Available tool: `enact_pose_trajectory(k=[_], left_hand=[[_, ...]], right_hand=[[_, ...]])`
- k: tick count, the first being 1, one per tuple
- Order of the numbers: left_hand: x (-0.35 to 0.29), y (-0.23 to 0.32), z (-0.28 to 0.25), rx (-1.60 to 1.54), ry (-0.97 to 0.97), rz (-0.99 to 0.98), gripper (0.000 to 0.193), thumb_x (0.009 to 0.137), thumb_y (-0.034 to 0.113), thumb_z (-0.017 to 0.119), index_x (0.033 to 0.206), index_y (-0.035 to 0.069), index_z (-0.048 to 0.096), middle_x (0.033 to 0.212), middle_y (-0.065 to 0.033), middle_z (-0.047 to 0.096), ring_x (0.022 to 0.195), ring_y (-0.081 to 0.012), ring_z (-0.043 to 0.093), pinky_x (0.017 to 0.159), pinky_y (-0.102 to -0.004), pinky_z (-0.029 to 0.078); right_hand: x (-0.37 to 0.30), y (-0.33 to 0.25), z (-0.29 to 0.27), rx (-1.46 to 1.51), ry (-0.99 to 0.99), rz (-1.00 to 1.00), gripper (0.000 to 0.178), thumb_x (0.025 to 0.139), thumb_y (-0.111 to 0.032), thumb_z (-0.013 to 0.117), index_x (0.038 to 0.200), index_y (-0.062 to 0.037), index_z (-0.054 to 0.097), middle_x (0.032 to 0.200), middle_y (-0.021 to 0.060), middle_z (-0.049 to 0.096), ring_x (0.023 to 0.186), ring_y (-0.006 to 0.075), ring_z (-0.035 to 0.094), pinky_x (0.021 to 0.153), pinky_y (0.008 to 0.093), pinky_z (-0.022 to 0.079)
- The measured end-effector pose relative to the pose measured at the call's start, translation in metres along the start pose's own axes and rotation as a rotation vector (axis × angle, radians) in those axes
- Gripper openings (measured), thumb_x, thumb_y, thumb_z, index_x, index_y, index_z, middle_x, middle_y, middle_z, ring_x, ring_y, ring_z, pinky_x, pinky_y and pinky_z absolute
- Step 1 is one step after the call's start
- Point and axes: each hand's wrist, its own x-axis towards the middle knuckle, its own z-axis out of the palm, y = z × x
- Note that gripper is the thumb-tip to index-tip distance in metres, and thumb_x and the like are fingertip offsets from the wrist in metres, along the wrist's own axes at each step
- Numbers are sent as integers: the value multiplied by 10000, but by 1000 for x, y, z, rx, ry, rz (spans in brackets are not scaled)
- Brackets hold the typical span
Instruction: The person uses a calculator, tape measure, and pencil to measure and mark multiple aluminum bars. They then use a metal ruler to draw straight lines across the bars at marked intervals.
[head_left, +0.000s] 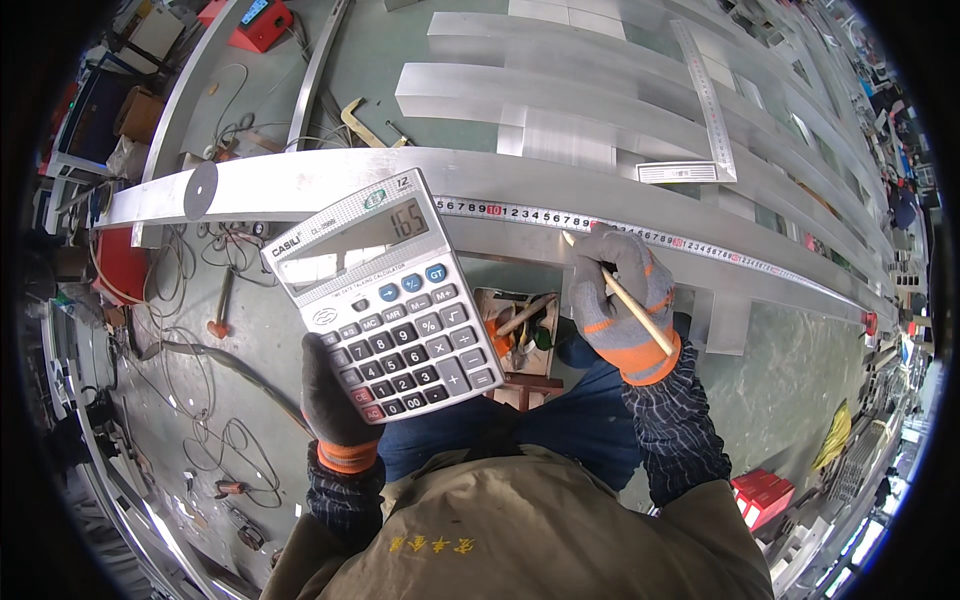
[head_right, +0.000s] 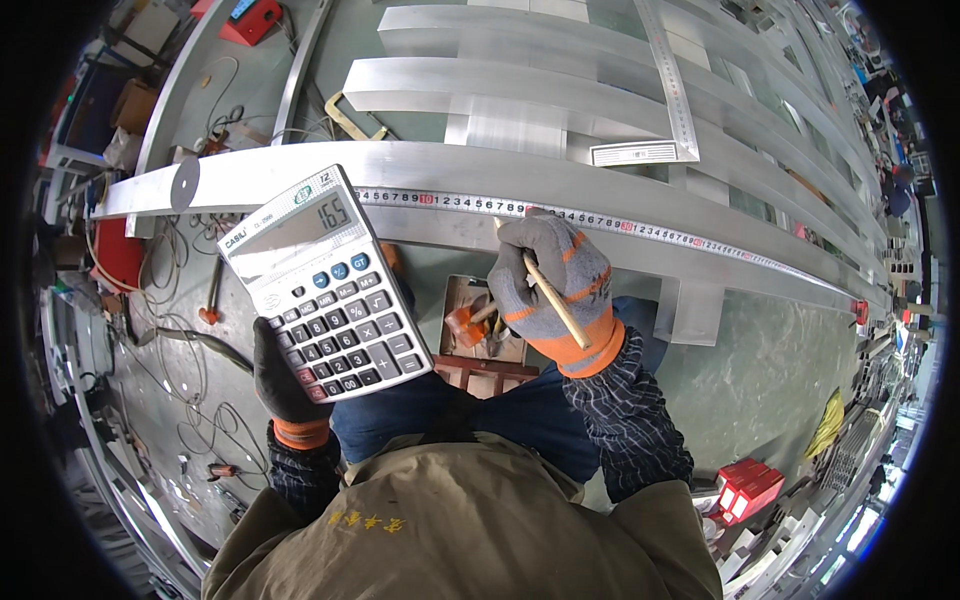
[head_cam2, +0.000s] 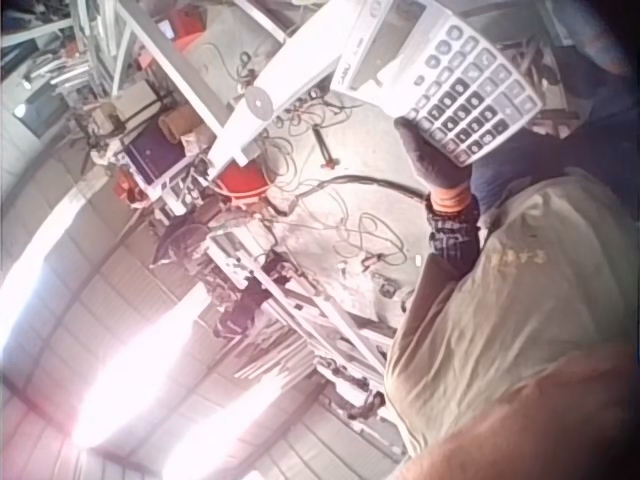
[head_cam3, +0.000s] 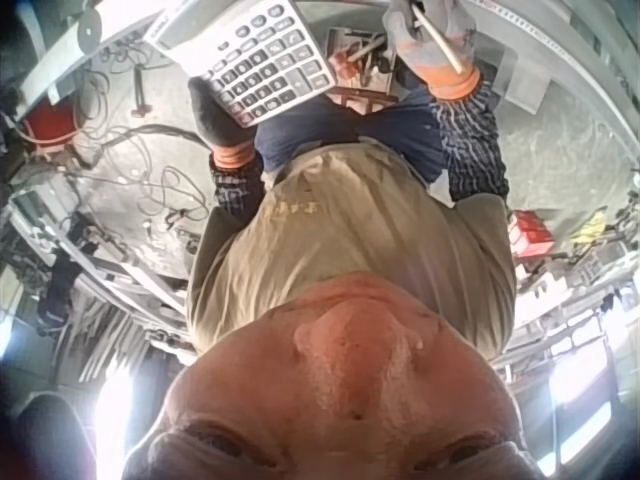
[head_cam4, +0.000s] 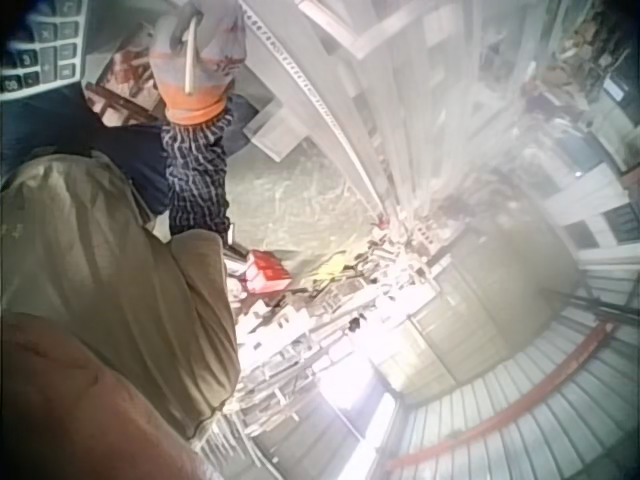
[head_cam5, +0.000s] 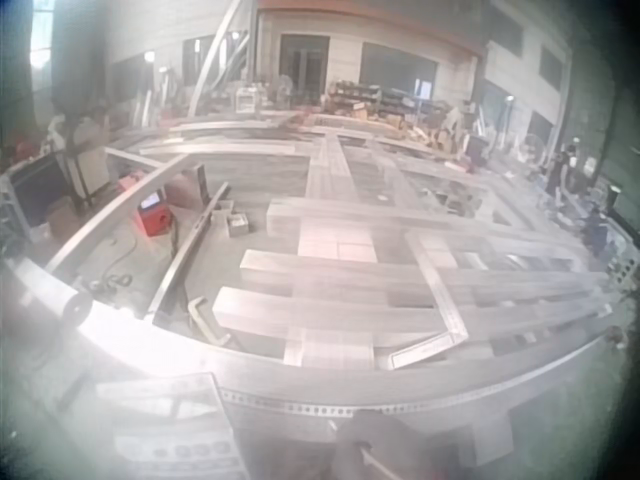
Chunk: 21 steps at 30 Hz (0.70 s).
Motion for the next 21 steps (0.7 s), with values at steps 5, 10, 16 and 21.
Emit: enact_pose_trajectory(k=[5, 10, 16, 21], left_hand=[[0, 0, -3, -17, -22, -5, 598, 1086, 448, 477, 1467, -12, 475, 1367, -206, 631, 1171, -327, 681, 979, -468, 590], [1, 0, -4, 3, -16, 15, 595, 1085, 452, 478, 1465, -6, 479, 1367, -199, 631, 1170, -323, 680, 983, -467, 587], [1, -1, 2, 9, -18, 5, 591, 1085, 454, 478, 1463, -1, 483, 1362, -193, 635, 1164, -318, 682, 974, -456, 591], [-4, 1, 6, 11, -17, 25, 591, 1088, 457, 468, 1467, 3, 481, 1359, -194, 637, 1154, -316, 689, 974, -455, 594]], right_hand=[[-3, 1, -3, 51, 7, 50, 222, 788, -22, 702, 994, -63, 629, 793, 86, 602, 659, 242, 606, 623, 370, 509], [-4, 1, 1, 48, 33, 40, 205, 801, -18, 697, 992, -58, 633, 832, 104, 630, 684, 259, 625, 636, 371, 520], [-7, 0, 1, 104, -28, 167, 199, 800, -4, 689, 983, -50, 624, 820, 108, 627, 677, 260, 621, 631, 365, 516], [-10, -15, -12, 78, 108, 82, 182, 872, 11, 641, 1052, -8, 632, 920, 150, 694, 736, 223, 658, 690, 326, 554]])
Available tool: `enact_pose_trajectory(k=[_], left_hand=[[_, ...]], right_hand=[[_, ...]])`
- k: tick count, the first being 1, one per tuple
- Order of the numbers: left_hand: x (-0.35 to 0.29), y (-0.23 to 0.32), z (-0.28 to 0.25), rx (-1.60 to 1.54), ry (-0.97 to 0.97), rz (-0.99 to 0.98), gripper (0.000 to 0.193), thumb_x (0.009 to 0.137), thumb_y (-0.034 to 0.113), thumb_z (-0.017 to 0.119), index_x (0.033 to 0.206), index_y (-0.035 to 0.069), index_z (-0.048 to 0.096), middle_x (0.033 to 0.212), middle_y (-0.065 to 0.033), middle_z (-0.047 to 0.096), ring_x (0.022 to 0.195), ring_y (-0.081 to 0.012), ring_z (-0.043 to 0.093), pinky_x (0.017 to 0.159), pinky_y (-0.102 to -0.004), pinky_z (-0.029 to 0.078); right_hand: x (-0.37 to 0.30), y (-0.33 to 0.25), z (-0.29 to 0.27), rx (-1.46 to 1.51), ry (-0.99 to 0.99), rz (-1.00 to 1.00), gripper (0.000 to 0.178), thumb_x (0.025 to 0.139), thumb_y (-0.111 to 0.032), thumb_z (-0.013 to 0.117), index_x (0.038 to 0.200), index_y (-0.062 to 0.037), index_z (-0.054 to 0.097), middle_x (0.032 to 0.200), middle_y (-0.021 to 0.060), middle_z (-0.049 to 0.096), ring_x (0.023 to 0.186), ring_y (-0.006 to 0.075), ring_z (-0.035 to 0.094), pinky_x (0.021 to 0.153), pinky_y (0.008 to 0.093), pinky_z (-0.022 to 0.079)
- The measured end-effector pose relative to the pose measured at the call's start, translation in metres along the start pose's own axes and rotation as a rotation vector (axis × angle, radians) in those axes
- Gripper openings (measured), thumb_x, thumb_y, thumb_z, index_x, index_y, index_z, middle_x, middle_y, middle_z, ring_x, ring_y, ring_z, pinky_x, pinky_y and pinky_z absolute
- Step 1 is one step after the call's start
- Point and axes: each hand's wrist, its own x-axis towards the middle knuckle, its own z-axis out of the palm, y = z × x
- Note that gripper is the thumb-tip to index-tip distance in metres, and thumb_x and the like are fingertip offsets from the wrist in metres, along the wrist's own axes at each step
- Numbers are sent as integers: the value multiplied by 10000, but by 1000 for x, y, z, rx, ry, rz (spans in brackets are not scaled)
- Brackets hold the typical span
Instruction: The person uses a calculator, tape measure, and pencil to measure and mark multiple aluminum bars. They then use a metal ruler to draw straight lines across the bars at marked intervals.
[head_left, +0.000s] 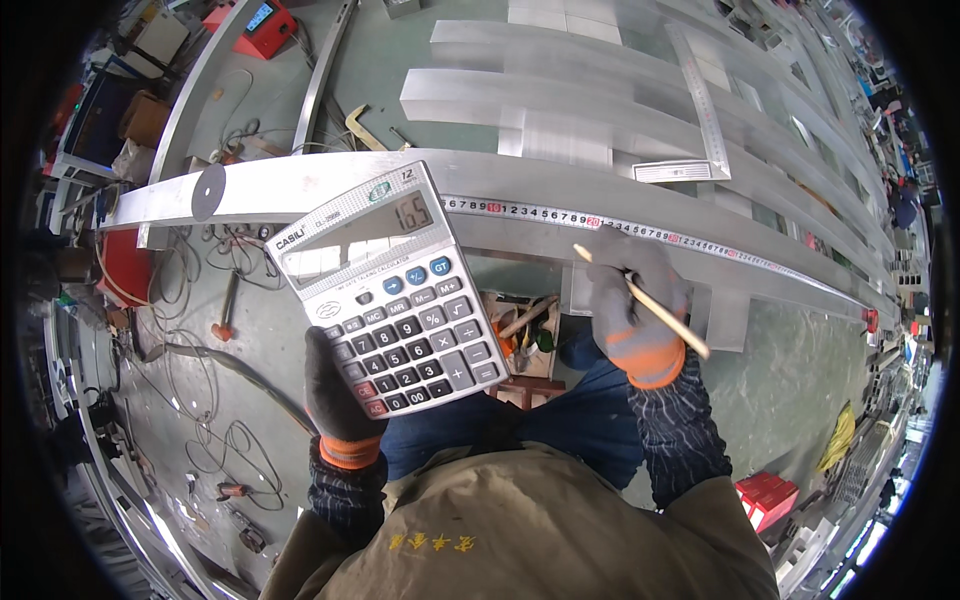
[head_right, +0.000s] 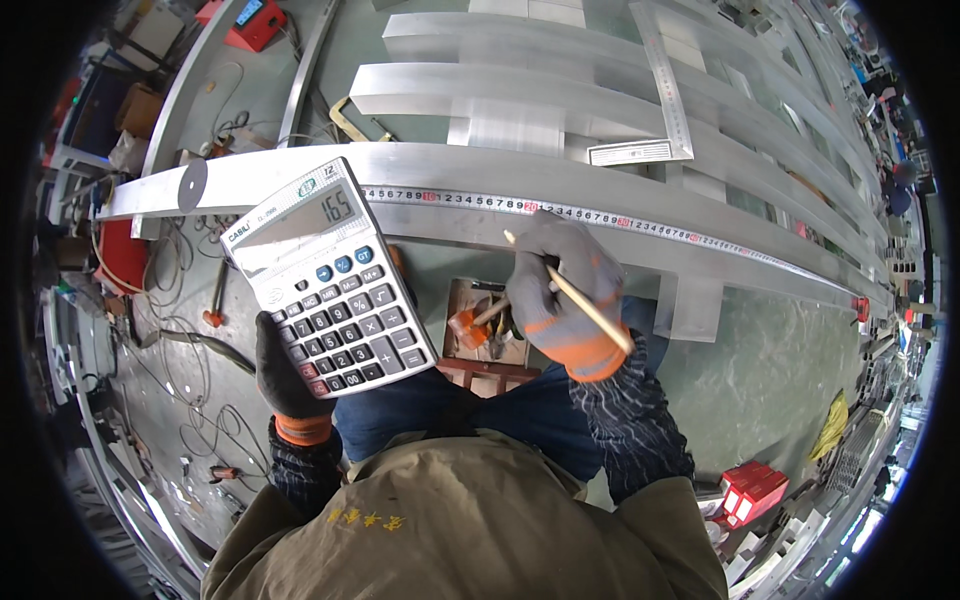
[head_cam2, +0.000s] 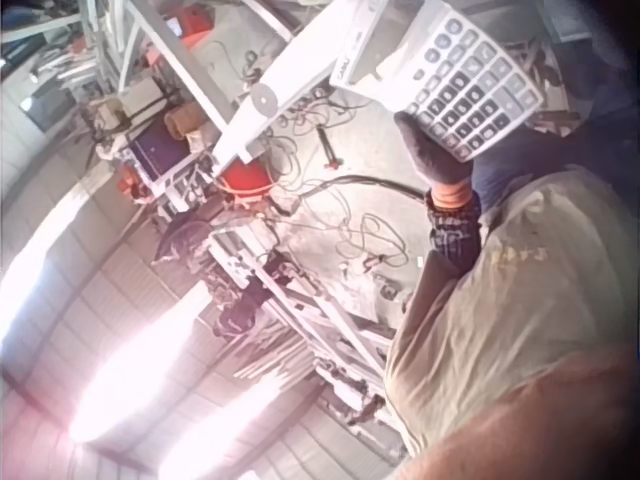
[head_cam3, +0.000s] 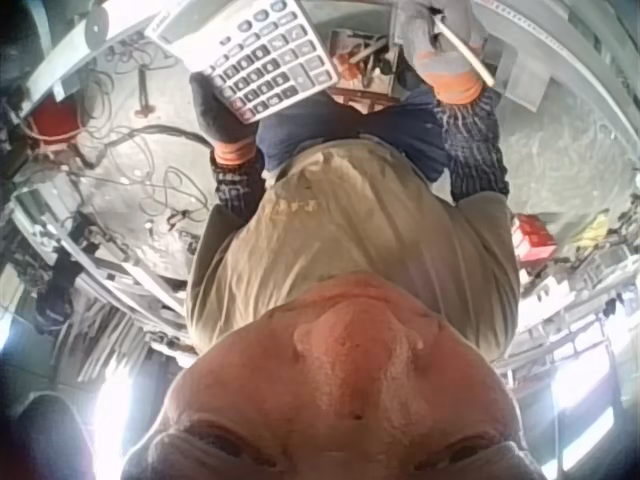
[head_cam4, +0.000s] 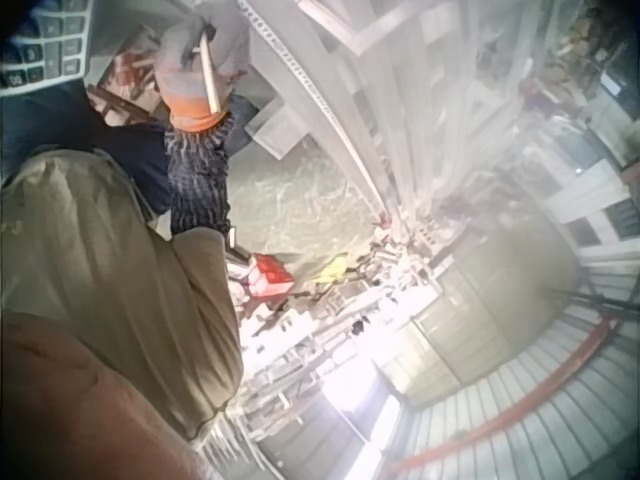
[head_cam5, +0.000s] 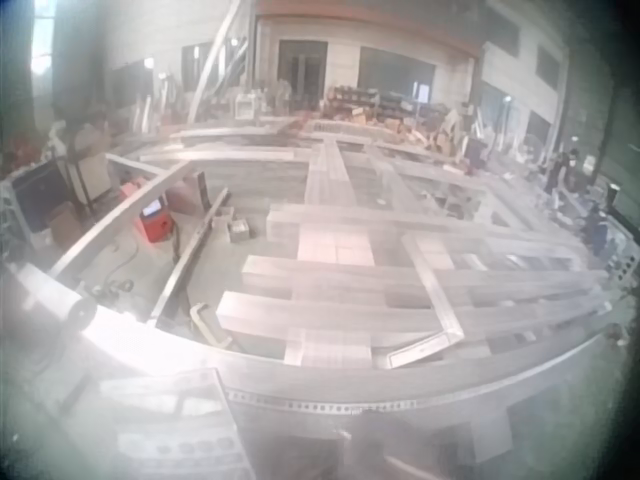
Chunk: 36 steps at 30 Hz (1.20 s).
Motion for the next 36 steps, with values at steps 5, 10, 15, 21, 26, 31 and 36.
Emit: enact_pose_trajectory(k=[5, 10, 15, 21, 26, 31, 36], left_hand=[[-1, 0, -3, 10, -59, -6, 576, 1092, 452, 464, 1451, 4, 492, 1329, -183, 653, 1138, -291, 696, 959, -429, 604], [3, -12, 16, -2, -107, -73, 509, 1080, 420, 508, 1384, 17, 567, 1263, -172, 696, 1092, -292, 717, 944, -437, 607], [-12, -21, 12, 433, -136, 57, 529, 1098, 445, 456, 1386, 12, 552, 1249, -158, 696, 1087, -264, 720, 937, -400, 616], [-18, -28, 6, 493, -111, 29, 522, 1089, 462, 472, 1386, 43, 565, 1248, -133, 702, 1079, -250, 722, 931, -386, 610], [-22, -27, 6, 550, -86, 71, 520, 1083, 458, 486, 1382, 42, 571, 1253, -136, 702, 1082, -258, 720, 937, -401, 606], [-23, -22, 10, 154, -52, -103, 520, 1071, 446, 519, 1384, 34, 576, 1260, -147, 701, 1089, -286, 717, 947, -436, 601], [-24, -16, 5, 109, -61, -86, 502, 1084, 417, 497, 1390, 25, 570, 1265, -156, 701, 1104, -294, 712, 959, -444, 597]], right_hand=[[-28, -42, -4, 575, -16, 463, 278, 1020, -66, 539, 1268, 38, 613, 1021, 159, 723, 836, 187, 697, 738, 307, 579], [-68, -63, 8, 604, -176, 712, 298, 1033, -101, 565, 1286, 54, 590, 1037, 104, 717, 851, 115, 704, 744, 264, 595], [-71, -83, 3, 568, -230, 657, 268, 984, -31, 614, 1243, 40, 613, 1019, 83, 724, 913, 103, 702, 780, 254, 594], [-97, -64, 7, 547, -163, 553, 326, 939, -15, 646, 1260, 33, 621, 1012, 89, 731, 907, 124, 682, 819, 272, 562], [-96, -69, -6, 432, -36, 476, 316, 1009, -64, 569, 1314, -3, 619, 1001, 86, 728, 802, 108, 591, 749, 266, 523], [-92, -47, -29, 618, 63, 501, 315, 1078, -156, 509, 1316, 27, 606, 983, 130, 732, 856, 159, 674, 801, 300, 551], [-70, -38, -52, 342, 95, 440, 263, 1026, -64, 541, 1250, 21, 650, 974, 125, 739, 804, 143, 675, 751, 277, 559]])
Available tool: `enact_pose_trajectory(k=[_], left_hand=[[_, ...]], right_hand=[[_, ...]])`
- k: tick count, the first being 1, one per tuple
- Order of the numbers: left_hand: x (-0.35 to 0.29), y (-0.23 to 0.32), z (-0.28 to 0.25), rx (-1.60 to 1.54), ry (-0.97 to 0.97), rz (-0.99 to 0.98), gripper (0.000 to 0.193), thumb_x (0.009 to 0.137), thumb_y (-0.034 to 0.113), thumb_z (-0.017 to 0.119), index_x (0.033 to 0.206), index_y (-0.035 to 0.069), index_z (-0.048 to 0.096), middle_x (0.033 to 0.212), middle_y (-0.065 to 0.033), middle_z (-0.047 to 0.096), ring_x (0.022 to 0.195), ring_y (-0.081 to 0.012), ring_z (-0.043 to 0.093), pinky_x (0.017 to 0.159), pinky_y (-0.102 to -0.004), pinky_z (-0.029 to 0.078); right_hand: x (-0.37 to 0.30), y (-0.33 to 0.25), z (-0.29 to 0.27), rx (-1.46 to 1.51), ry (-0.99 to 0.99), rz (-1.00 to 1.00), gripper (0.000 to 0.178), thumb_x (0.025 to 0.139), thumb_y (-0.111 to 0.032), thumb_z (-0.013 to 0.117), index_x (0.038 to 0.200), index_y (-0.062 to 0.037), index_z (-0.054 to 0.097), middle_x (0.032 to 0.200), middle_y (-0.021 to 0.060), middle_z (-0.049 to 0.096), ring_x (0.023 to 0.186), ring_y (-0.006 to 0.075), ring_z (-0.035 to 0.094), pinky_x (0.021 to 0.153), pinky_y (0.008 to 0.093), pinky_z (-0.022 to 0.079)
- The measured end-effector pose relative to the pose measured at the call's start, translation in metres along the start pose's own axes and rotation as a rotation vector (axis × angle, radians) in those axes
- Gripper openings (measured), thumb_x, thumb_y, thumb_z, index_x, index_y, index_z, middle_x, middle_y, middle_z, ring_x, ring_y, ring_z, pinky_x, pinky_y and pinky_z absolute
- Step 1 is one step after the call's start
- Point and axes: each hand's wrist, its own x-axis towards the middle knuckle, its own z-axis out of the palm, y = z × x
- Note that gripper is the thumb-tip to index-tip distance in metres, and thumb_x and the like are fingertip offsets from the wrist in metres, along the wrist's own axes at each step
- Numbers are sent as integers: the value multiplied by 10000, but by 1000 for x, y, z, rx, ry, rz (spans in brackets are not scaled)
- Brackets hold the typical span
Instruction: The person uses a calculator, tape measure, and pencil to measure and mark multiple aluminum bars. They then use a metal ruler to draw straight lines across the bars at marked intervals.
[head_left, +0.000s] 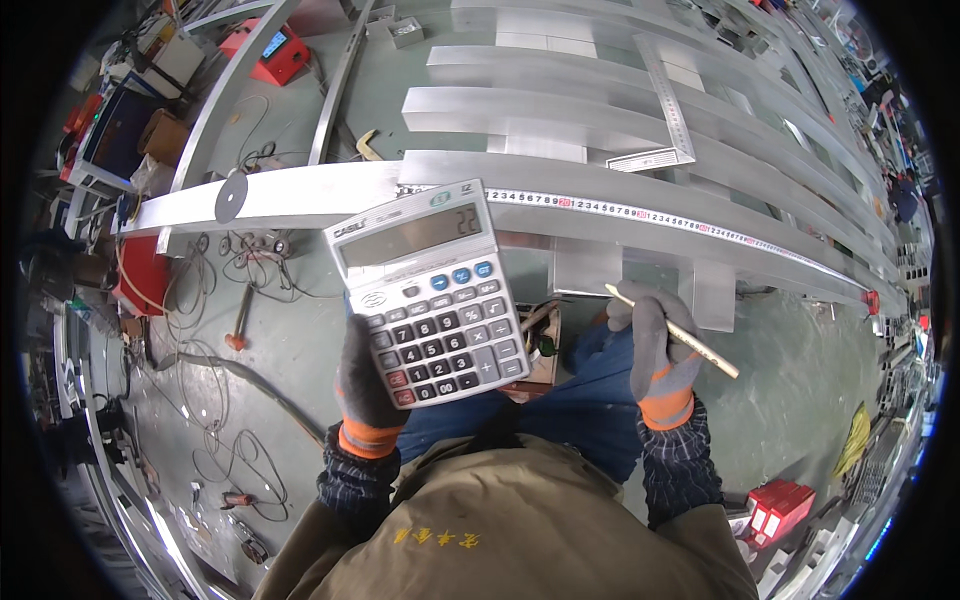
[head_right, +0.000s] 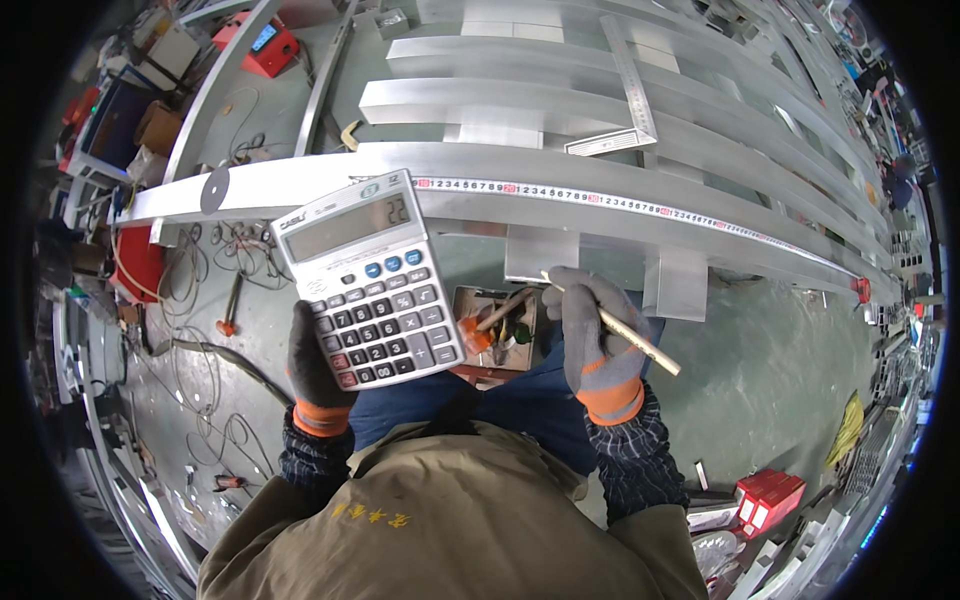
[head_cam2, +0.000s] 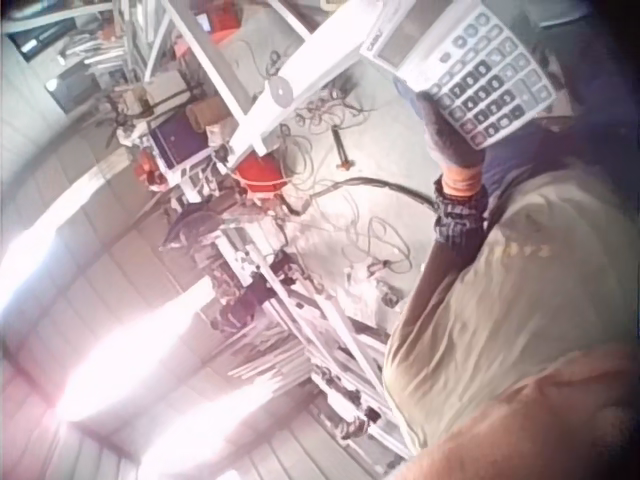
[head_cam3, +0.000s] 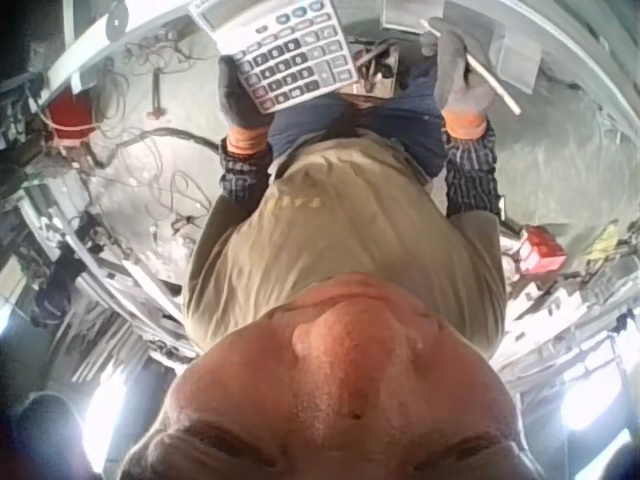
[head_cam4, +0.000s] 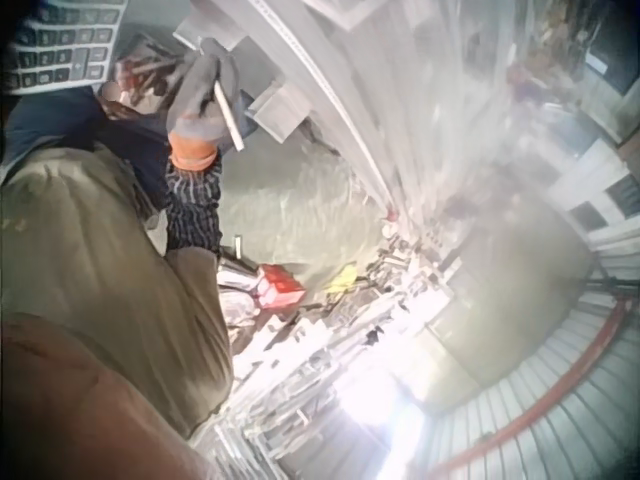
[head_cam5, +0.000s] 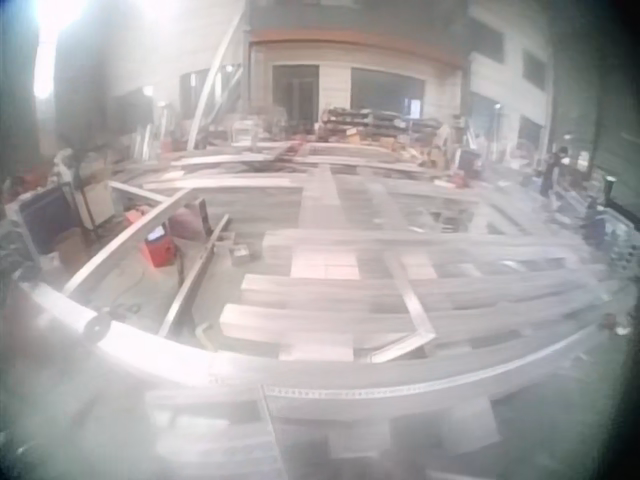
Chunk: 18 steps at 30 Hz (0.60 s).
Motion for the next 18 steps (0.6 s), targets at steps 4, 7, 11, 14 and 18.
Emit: enact_pose_trajectory(k=[4, 7, 11, 14, 18], left_hand=[[2, 1, 3, -44, 39, 2, 495, 1083, 409, 505, 1390, 26, 571, 1271, -154, 700, 1103, -295, 713, 954, -447, 601], [4, 4, -1, -50, 40, 18, 497, 1082, 407, 507, 1394, 25, 571, 1280, -158, 697, 1103, -301, 714, 954, -459, 601], [7, 2, 0, 39, 84, 62, 572, 1094, 469, 452, 1426, 7, 519, 1281, -168, 680, 1089, -269, 716, 913, -392, 622], [9, 5, 9, -22, 79, 38, 591, 1089, 469, 459, 1448, 1, 500, 1320, -182, 660, 1124, -296, 703, 947, -430, 608], [12, 4, 5, -87, 27, 27, 609, 1079, 467, 480, 1467, -2, 483, 1354, -198, 641, 1162, -332, 686, 984, -477, 590]], right_hand=[[31, -10, 4, -163, 38, -133, 250, 956, 29, 528, 1176, 19, 647, 981, 145, 732, 812, 157, 682, 740, 271, 560], [55, 3, 2, -332, -82, -326, 230, 917, 47, 570, 1136, 19, 637, 992, 165, 729, 828, 172, 700, 714, 276, 564], [84, 18, 19, -340, -146, -577, 200, 843, 64, 666, 1028, -11, 648, 916, 135, 682, 724, 224, 670, 674, 314, 552], [92, 34, 20, -385, -146, -549, 214, 807, 23, 681, 1016, -16, 655, 910, 134, 679, 738, 275, 679, 685, 355, 565], [89, 44, 9, -408, -117, -486, 211, 802, -9, 681, 1011, -24, 658, 892, 117, 671, 711, 253, 663, 668, 344, 555]])
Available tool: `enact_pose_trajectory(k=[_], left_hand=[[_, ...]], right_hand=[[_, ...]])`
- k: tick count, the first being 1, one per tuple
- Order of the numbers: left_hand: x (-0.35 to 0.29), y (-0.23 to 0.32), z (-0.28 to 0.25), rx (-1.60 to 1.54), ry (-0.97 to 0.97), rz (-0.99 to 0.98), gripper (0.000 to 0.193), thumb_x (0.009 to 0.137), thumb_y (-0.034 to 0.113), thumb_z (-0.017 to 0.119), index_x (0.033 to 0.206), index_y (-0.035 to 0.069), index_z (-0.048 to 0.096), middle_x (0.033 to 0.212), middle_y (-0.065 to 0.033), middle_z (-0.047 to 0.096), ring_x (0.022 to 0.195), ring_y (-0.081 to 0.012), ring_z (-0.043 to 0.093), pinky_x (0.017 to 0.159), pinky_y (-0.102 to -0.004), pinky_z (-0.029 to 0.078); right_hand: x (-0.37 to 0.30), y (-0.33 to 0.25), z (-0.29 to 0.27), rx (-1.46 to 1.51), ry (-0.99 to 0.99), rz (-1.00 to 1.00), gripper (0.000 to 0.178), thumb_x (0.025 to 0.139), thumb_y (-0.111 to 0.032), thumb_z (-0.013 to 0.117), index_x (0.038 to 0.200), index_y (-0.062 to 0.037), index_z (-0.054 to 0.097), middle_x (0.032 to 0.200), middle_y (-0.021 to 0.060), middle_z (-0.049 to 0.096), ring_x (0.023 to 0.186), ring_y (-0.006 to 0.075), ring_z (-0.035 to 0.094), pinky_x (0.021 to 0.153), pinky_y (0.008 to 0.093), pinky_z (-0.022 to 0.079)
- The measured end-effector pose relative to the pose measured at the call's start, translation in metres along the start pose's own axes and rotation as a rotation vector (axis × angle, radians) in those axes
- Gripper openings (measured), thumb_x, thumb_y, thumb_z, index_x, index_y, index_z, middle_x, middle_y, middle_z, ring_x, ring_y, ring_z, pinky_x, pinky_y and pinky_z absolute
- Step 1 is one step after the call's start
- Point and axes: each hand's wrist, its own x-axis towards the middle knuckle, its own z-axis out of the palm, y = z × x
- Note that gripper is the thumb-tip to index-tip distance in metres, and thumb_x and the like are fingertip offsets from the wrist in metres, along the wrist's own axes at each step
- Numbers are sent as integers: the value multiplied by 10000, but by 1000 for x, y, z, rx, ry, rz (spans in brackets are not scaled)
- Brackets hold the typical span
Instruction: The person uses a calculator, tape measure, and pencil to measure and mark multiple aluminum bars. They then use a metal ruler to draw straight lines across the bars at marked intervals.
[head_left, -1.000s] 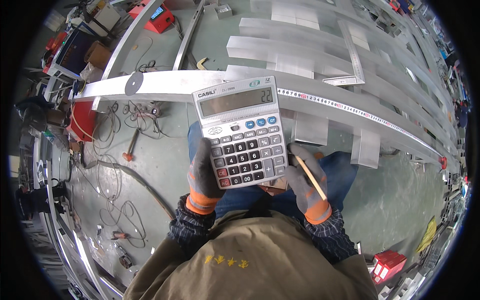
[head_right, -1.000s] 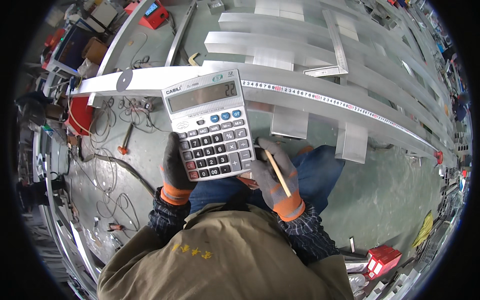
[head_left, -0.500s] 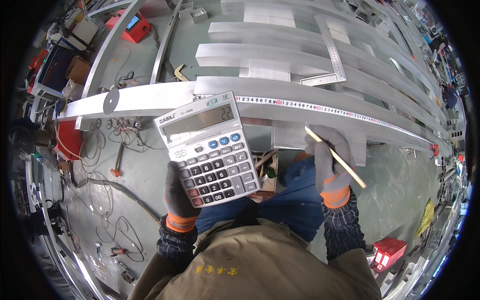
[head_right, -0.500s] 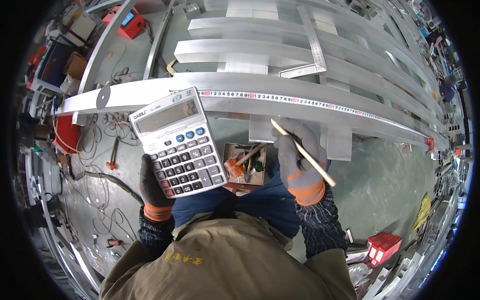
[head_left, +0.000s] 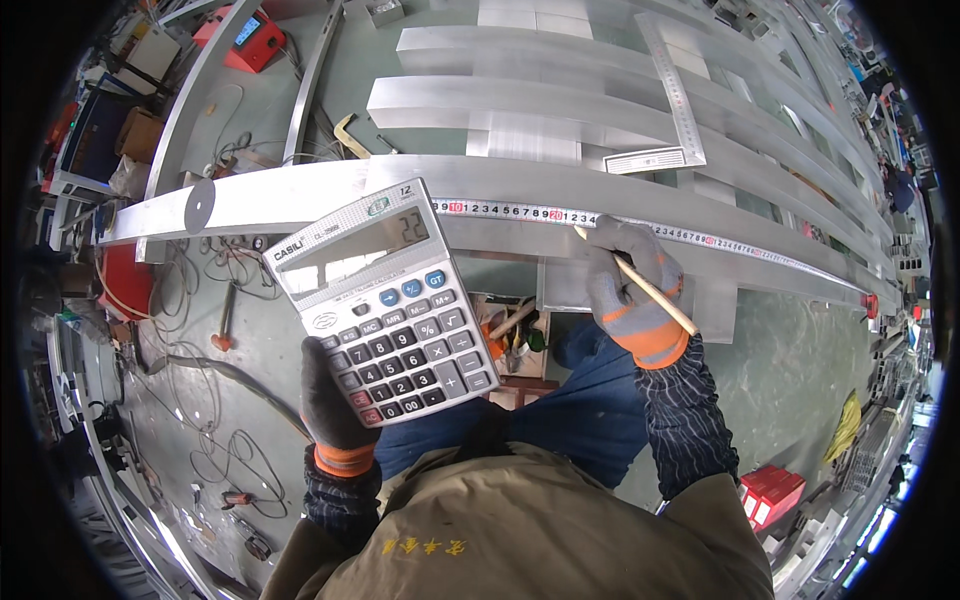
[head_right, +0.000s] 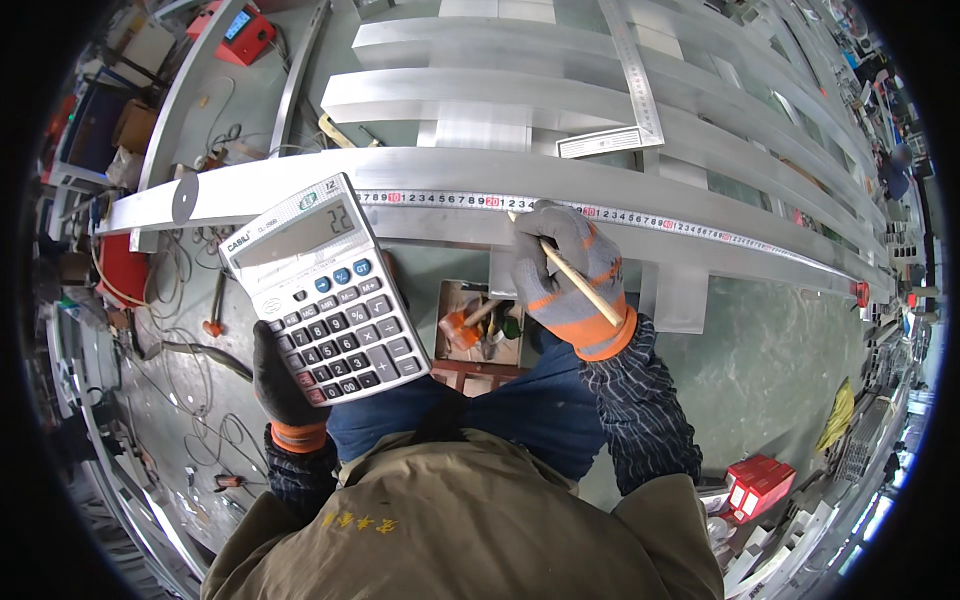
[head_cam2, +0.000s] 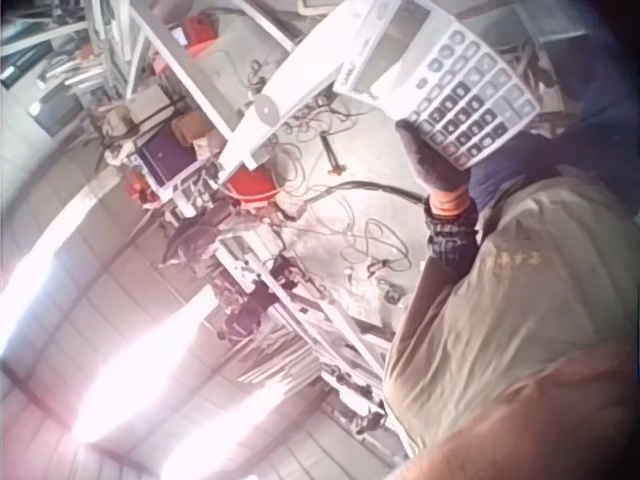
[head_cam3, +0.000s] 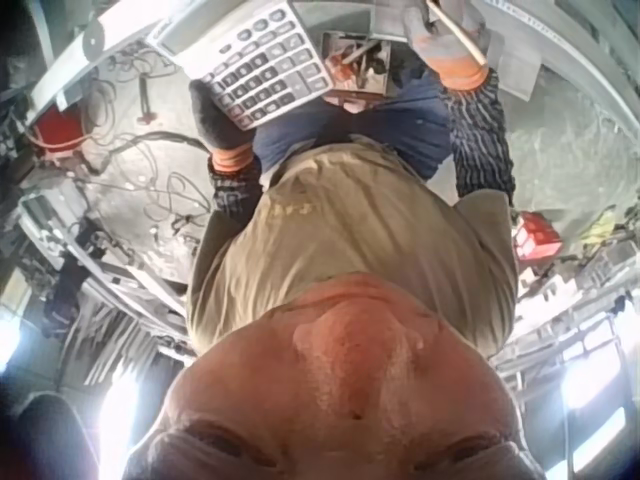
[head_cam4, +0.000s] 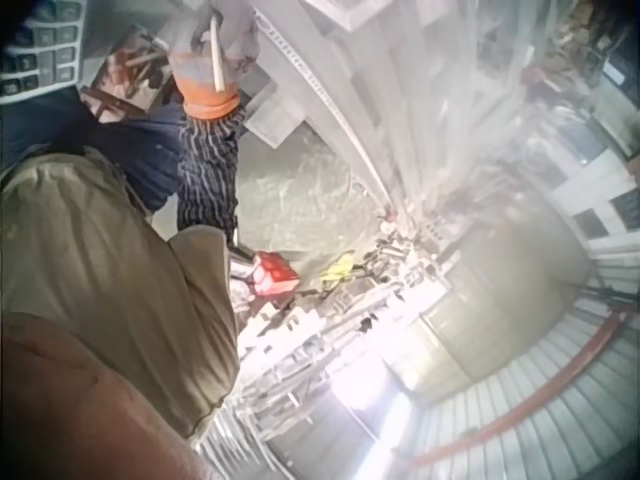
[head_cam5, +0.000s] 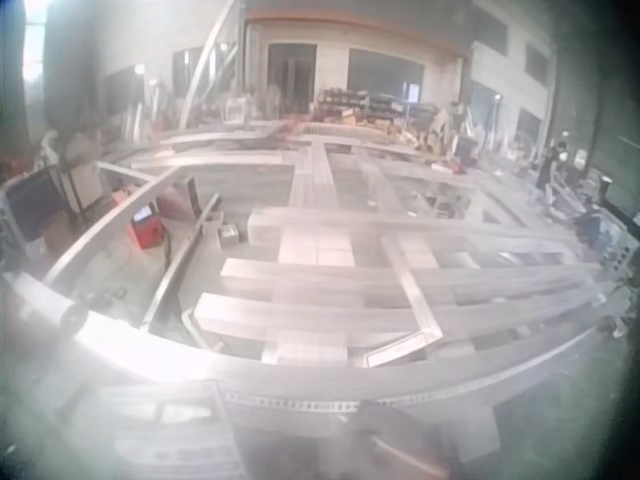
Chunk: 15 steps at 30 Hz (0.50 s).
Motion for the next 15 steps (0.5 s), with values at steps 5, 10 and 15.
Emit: enact_pose_trajectory(k=[5, 10, 15], left_hand=[[2, -1, -2, 1, 12, 5, 588, 1085, 451, 474, 1459, -3, 493, 1352, -199, 644, 1153, -324, 689, 980, -471, 590], [4, -2, -3, 22, 10, 35, 571, 1092, 440, 460, 1447, -5, 503, 1346, -195, 648, 1147, -317, 691, 975, -462, 591], [5, -2, 0, 11, 7, 31, 591, 1084, 452, 472, 1456, -7, 492, 1345, -208, 645, 1146, -336, 694, 976, -479, 594]], right_hand=[[-2, 0, -2, -2, -5, 29, 226, 793, -3, 684, 1016, -26, 654, 862, 94, 653, 664, 201, 622, 634, 316, 529], [-5, 3, -4, 12, -8, 81, 237, 787, 6, 689, 1020, -29, 659, 852, 90, 650, 662, 192, 618, 629, 309, 524], [-2, 3, -2, -41, 23, -37, 236, 780, 11, 693, 1007, -42, 663, 814, 66, 625, 651, 188, 599, 614, 307, 510]])
